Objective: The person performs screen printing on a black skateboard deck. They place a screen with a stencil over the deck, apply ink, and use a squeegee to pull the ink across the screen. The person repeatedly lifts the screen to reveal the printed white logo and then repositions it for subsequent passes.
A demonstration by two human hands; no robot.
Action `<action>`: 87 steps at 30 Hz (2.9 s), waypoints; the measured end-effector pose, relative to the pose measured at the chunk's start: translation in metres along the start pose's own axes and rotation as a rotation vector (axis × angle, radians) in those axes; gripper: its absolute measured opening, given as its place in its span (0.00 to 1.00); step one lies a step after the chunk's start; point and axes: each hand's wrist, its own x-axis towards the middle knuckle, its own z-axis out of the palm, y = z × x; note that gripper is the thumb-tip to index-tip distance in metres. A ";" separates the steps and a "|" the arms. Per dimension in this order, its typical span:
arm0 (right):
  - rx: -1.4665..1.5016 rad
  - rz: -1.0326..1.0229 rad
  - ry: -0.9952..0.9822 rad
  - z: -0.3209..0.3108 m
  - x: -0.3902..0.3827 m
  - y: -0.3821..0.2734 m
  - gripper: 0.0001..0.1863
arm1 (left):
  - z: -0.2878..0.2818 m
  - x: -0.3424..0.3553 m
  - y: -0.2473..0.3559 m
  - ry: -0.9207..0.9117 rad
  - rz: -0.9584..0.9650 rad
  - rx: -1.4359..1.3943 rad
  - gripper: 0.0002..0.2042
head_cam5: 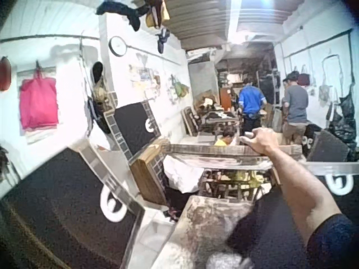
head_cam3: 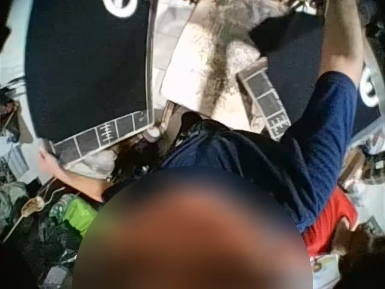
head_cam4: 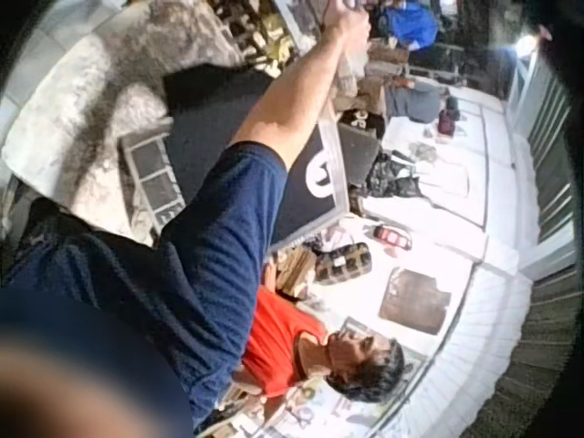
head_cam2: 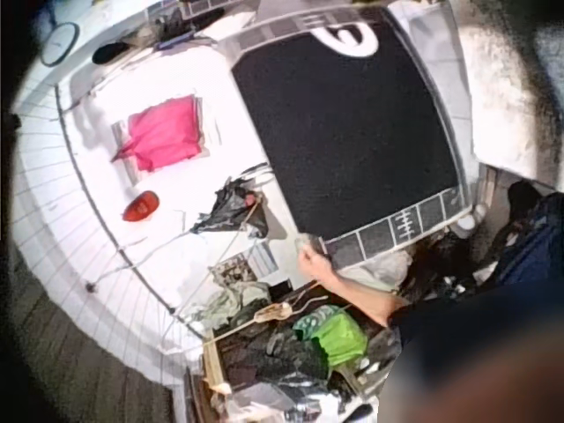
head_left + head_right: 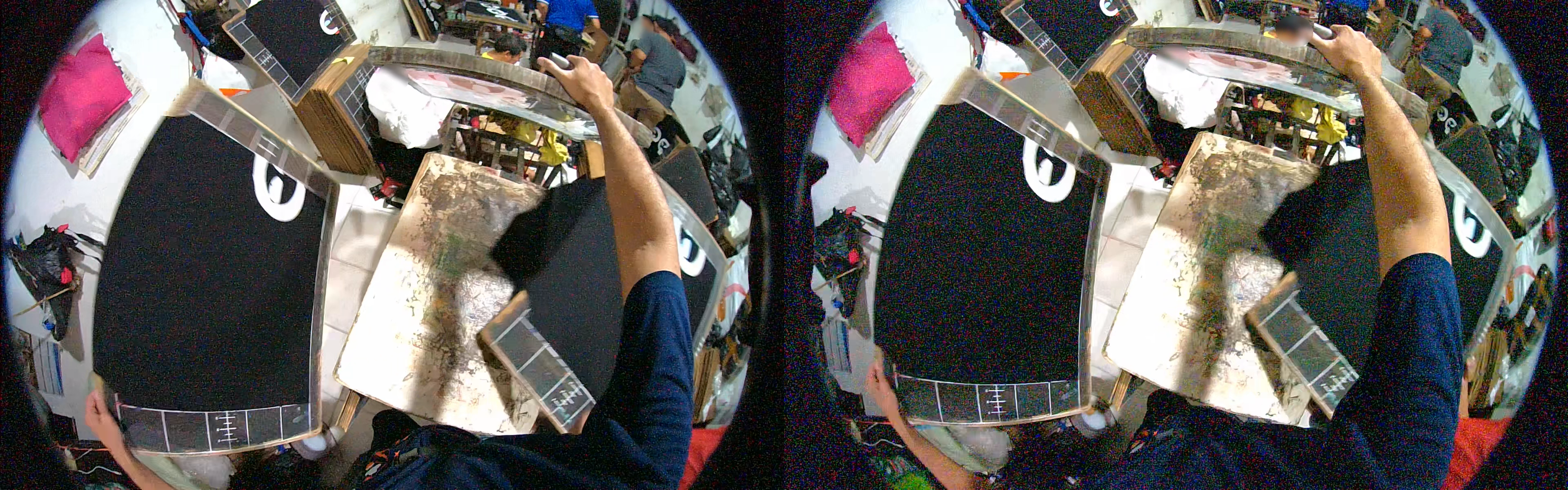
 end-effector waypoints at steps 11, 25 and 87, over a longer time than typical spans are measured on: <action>-0.077 0.082 0.009 0.002 -0.024 -0.009 0.49 | 0.267 -0.195 -0.024 -0.123 -0.358 -0.420 0.22; -0.177 -0.004 0.145 0.024 -0.021 0.011 0.53 | 0.440 -0.289 0.162 -0.864 -0.100 -0.621 0.14; 0.057 -0.040 -0.396 0.205 -0.326 -0.013 0.16 | 0.595 -0.228 0.524 -0.461 0.212 -0.657 0.30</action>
